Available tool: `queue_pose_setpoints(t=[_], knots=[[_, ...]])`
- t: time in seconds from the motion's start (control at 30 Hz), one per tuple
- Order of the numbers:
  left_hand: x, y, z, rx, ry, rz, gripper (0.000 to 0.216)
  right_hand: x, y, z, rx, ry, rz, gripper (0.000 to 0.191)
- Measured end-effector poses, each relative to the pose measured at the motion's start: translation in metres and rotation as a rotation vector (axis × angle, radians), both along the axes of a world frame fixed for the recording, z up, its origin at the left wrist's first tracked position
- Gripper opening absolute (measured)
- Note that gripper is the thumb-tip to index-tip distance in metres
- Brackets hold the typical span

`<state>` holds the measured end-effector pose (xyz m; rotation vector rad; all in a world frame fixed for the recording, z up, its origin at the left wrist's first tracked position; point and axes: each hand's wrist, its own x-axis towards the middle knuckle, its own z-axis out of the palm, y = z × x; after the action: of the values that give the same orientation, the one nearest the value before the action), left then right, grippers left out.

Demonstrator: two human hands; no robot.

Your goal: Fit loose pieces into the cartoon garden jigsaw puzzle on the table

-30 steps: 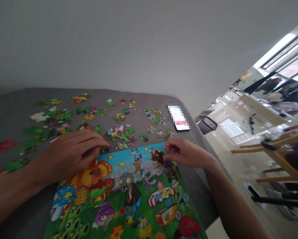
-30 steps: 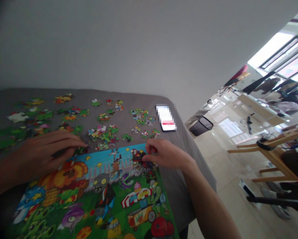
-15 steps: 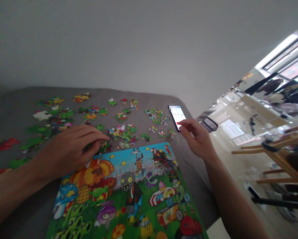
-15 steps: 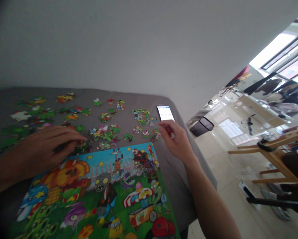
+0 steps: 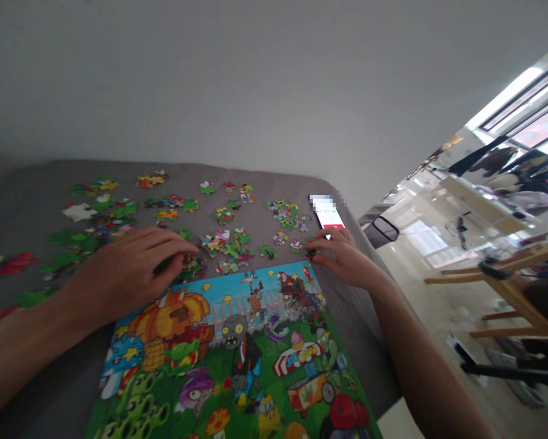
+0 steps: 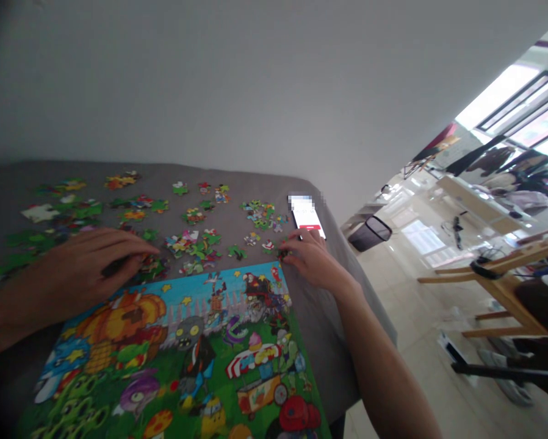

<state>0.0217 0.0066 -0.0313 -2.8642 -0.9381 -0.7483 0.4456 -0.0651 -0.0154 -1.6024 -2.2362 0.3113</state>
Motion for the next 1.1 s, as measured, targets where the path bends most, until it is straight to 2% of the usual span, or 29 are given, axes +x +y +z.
queue_pose_setpoints(t=[0.13, 0.23, 0.3, 0.4, 0.47, 0.63, 0.8, 0.93, 1.1], knots=[[0.0, 0.0, 0.0, 0.0, -0.001, -0.018, 0.033, -0.002, 0.0, 0.007, -0.008, 0.088, -0.01, 0.005], [0.001, 0.0, -0.001, -0.002, 0.003, -0.021, 0.032, -0.008, -0.006, 0.019, -0.025, 0.176, 0.014, 0.01], [0.001, 0.0, -0.001, -0.004, 0.003, -0.024, 0.033, -0.016, -0.011, 0.027, -0.085, 0.271, 0.113, 0.015], [0.001, 0.0, -0.002, -0.007, -0.001, -0.032, 0.033, -0.028, -0.016, 0.034, -0.236, 0.401, 0.36, 0.017], [0.001, 0.001, -0.002, -0.007, -0.007, -0.037, 0.033, -0.033, -0.018, 0.035, -0.302, 0.41, 0.438, 0.02], [0.004, 0.0, 0.0, -0.008, -0.026, -0.026, 0.033, -0.029, -0.019, 0.032, -0.523, 0.425, 0.278, 0.019], [0.005, -0.002, 0.002, -0.006, -0.046, -0.023, 0.034, -0.02, -0.021, 0.036, -0.787, 0.409, 0.249, 0.023], [0.005, -0.001, 0.0, 0.004, -0.036, -0.034, 0.034, -0.022, -0.02, 0.036, -0.865, 0.365, 0.231, 0.022], [0.004, 0.0, -0.001, -0.004, -0.03, -0.03, 0.036, -0.022, -0.019, 0.031, -0.875, 0.311, 0.222, 0.023]])
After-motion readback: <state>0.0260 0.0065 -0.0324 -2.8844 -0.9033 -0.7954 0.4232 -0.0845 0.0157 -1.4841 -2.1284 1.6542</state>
